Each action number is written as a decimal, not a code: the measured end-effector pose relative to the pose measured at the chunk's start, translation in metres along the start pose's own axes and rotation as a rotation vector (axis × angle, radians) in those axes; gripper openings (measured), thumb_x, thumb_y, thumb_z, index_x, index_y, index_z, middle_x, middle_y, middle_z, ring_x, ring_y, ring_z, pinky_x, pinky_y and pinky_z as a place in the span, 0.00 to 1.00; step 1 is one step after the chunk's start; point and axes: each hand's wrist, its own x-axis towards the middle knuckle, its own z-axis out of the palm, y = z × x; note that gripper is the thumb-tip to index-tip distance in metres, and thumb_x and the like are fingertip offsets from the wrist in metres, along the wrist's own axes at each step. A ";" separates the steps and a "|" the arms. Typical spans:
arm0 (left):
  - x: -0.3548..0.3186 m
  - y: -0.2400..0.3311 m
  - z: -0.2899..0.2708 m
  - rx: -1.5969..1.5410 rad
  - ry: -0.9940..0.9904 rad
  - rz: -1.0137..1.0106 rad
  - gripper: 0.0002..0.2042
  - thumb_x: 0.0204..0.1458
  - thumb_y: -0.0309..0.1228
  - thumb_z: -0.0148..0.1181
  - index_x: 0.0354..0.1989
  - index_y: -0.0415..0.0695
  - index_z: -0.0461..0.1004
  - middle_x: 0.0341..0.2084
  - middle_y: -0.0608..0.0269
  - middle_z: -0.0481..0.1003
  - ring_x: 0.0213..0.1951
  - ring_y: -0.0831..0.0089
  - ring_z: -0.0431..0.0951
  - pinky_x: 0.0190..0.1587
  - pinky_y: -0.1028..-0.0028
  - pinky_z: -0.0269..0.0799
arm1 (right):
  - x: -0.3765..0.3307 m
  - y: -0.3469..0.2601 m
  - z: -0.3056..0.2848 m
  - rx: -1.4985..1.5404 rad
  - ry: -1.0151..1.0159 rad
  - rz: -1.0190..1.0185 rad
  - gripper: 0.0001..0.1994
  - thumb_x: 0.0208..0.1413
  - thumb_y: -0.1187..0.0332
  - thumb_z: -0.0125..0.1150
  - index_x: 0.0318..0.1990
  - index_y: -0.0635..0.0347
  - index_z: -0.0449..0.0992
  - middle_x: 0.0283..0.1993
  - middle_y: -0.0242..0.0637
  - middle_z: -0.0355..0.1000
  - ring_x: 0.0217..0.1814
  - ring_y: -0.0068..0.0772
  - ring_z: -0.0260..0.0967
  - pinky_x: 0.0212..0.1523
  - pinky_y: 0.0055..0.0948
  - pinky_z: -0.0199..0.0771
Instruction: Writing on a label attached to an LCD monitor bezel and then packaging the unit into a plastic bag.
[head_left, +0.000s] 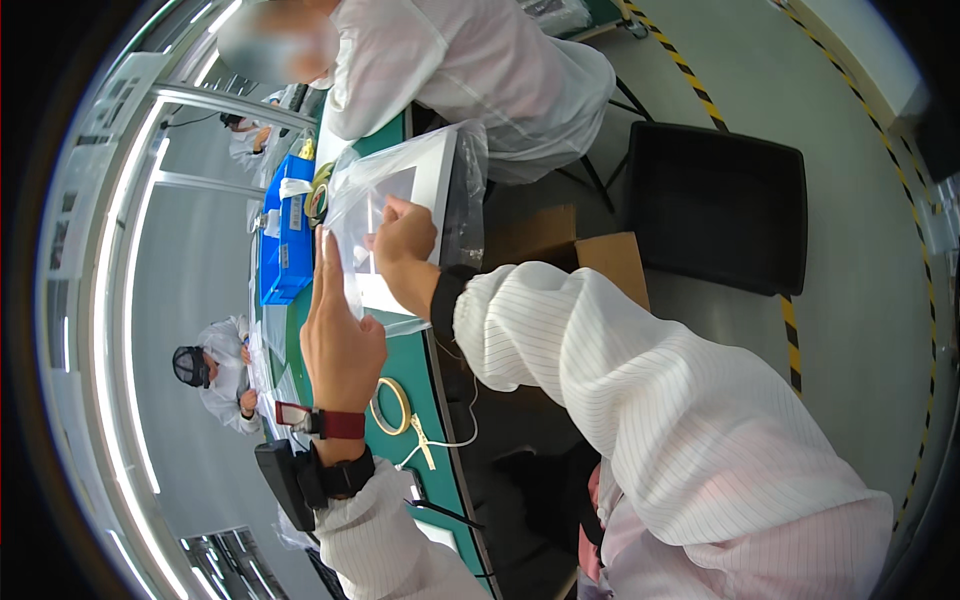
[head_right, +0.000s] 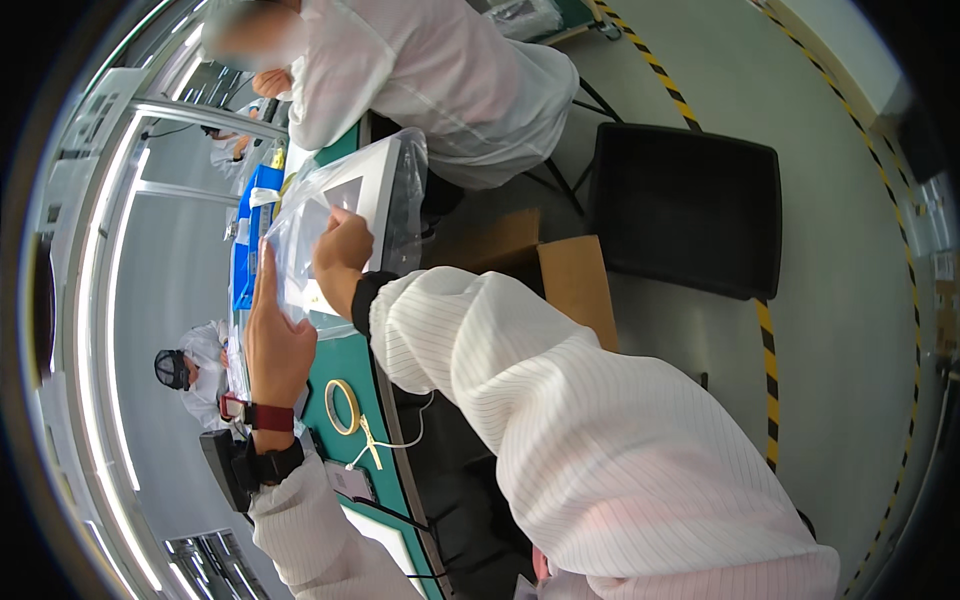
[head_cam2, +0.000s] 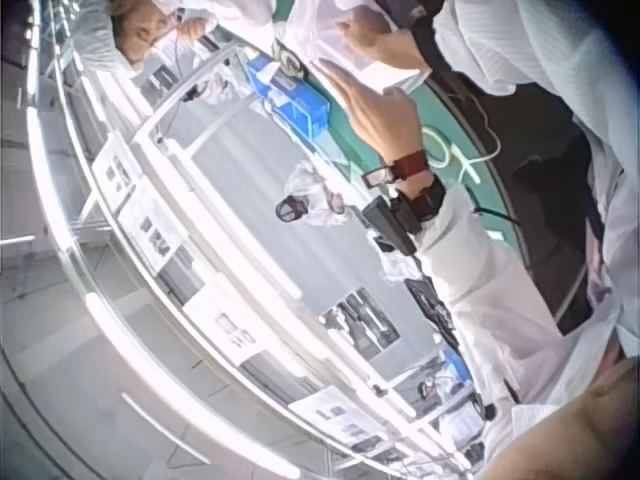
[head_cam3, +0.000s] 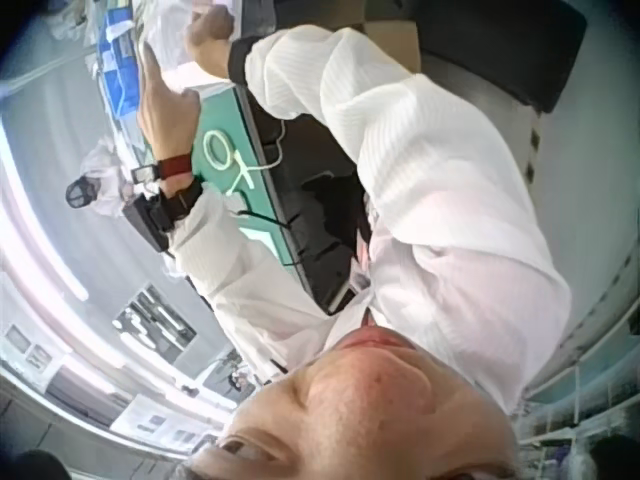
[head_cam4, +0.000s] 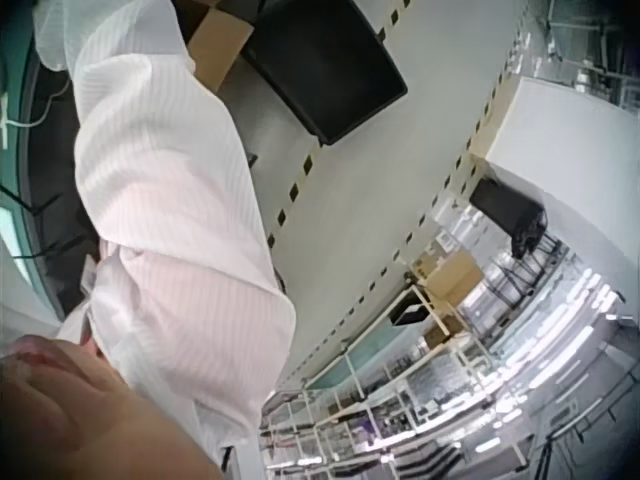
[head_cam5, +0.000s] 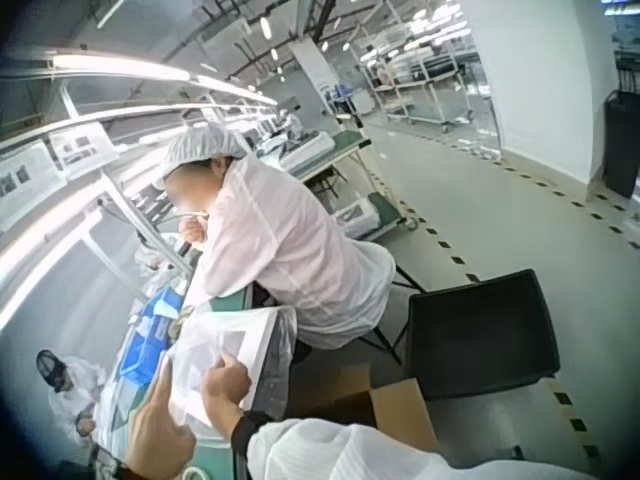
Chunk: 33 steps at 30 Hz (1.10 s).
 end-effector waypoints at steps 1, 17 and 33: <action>-0.001 0.000 0.000 0.013 0.007 -0.029 0.41 0.32 0.14 0.48 0.63 0.43 0.48 0.59 0.52 0.55 0.44 0.48 0.69 0.38 0.66 0.70 | -0.002 0.001 0.003 0.074 -0.048 0.076 0.09 0.53 0.71 0.49 0.34 0.69 0.73 0.31 0.52 0.73 0.36 0.49 0.72 0.37 0.35 0.69; -0.006 -0.004 0.002 0.031 -0.033 -0.091 0.43 0.32 0.12 0.45 0.65 0.47 0.43 0.61 0.52 0.54 0.43 0.52 0.73 0.35 0.69 0.70 | 0.003 -0.023 -0.036 -0.366 -0.167 -0.358 0.13 0.49 0.76 0.48 0.42 0.66 0.73 0.37 0.55 0.71 0.42 0.55 0.68 0.45 0.42 0.66; -0.012 -0.008 0.005 0.107 0.147 0.111 0.40 0.31 0.13 0.46 0.62 0.46 0.51 0.59 0.55 0.57 0.45 0.53 0.71 0.36 0.68 0.71 | 0.041 -0.019 -0.065 -0.598 -0.465 -0.623 0.08 0.47 0.72 0.53 0.33 0.68 0.75 0.24 0.45 0.73 0.25 0.42 0.73 0.31 0.34 0.72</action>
